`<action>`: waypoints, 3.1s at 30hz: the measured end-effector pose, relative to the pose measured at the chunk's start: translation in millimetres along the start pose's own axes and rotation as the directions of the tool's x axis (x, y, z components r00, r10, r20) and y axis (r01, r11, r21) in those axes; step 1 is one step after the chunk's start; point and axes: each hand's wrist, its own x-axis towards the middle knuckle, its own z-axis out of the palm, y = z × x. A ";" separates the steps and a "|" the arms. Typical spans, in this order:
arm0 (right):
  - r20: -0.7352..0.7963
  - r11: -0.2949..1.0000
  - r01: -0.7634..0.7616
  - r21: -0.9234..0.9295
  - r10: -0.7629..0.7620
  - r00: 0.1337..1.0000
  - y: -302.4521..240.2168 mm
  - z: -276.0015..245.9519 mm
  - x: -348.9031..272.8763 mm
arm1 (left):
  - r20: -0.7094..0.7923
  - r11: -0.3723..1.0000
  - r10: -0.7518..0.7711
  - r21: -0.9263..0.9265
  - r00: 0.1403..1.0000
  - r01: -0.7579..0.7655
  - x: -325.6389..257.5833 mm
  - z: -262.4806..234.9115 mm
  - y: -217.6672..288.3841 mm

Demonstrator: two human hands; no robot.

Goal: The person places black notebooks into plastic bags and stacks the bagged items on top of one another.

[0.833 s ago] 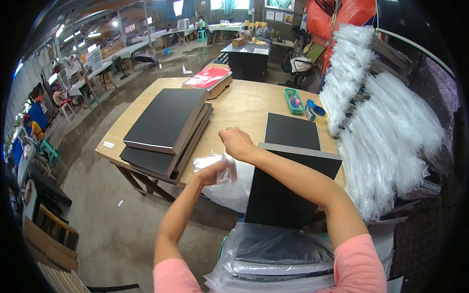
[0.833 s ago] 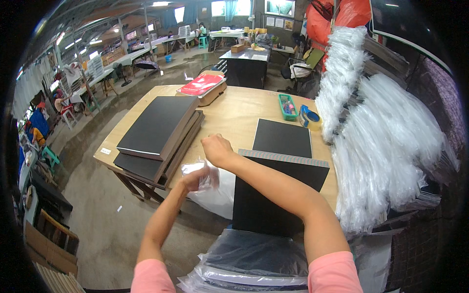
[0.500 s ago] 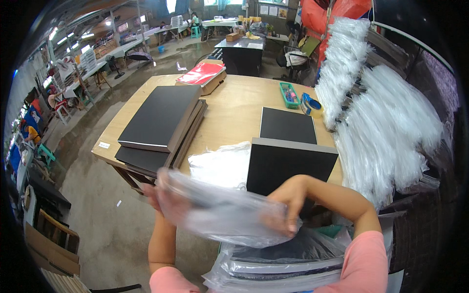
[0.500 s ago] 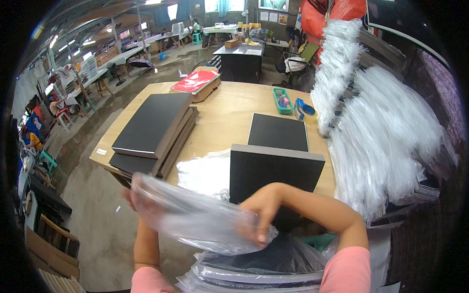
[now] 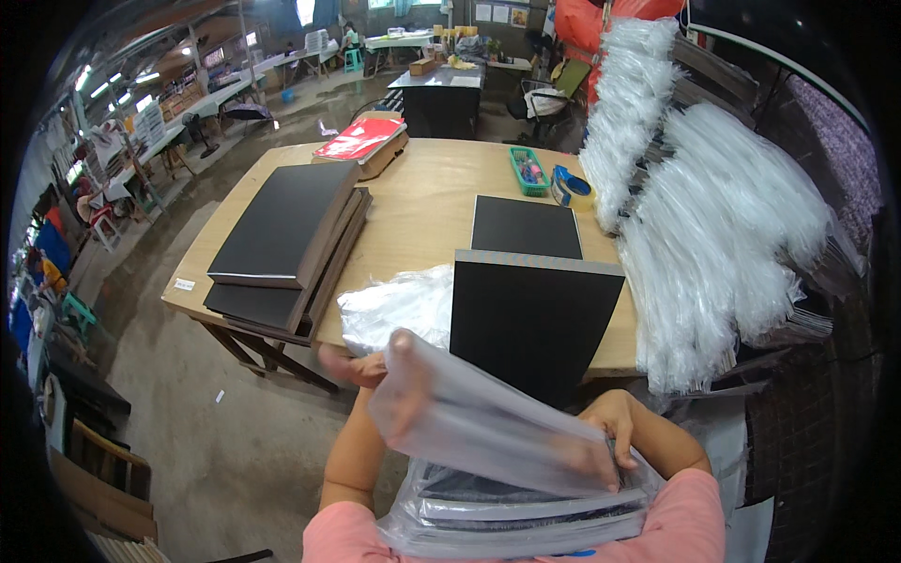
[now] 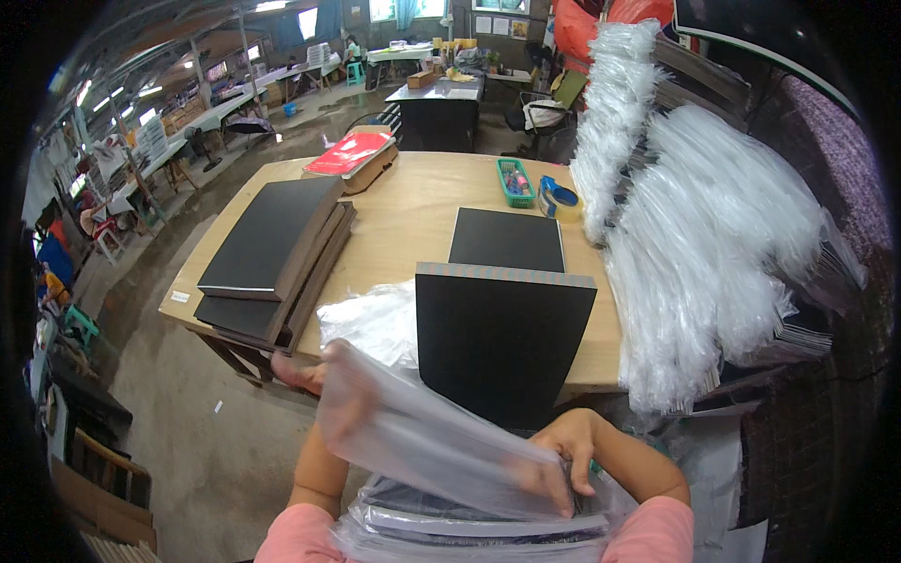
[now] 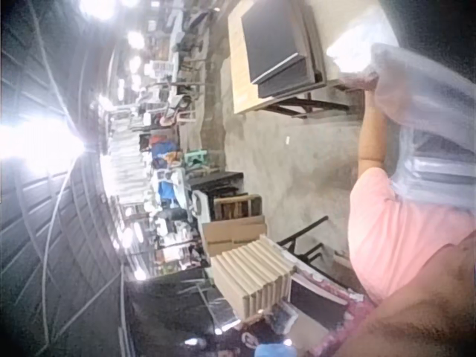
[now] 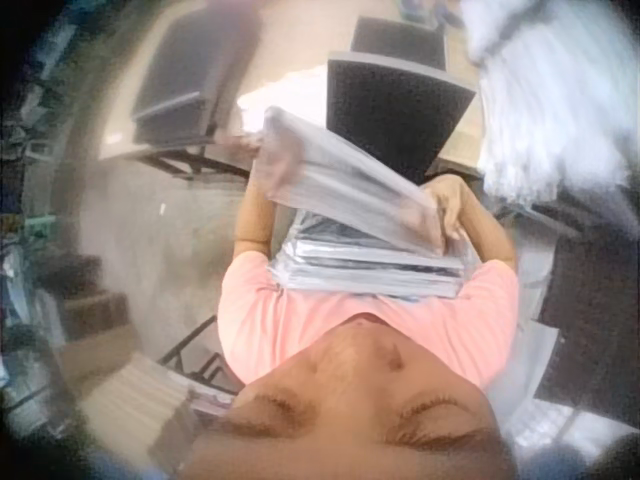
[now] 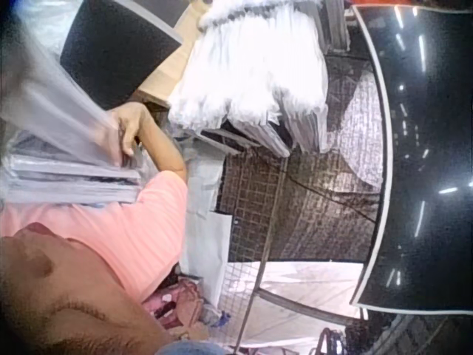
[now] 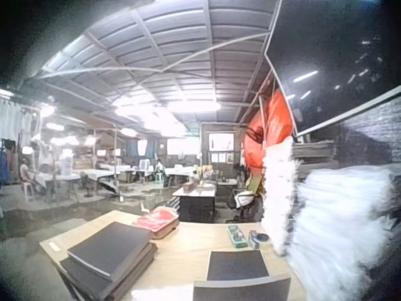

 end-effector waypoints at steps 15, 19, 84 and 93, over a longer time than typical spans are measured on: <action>-0.490 0.304 -0.939 -0.159 -0.850 -0.193 -38.1 -3.6 -49.2 | -0.037 -0.918 0.175 0.355 0.984 0.176 53.2 40.9 -9.0; -0.697 0.485 -0.869 -0.100 -0.658 -0.286 -56.3 34.0 -38.3 | -0.427 -0.496 0.078 0.767 0.901 0.407 49.2 53.4 24.3; -0.961 0.799 -0.534 0.277 0.240 -0.140 173.0 130.3 -174.6 | -0.046 -0.323 0.920 0.477 0.390 0.817 -130.6 -63.4 22.7; -0.715 0.757 -0.341 0.557 0.230 -0.660 203.7 133.6 -192.3 | -0.087 -0.698 0.673 0.255 0.735 0.669 -62.8 -71.8 54.5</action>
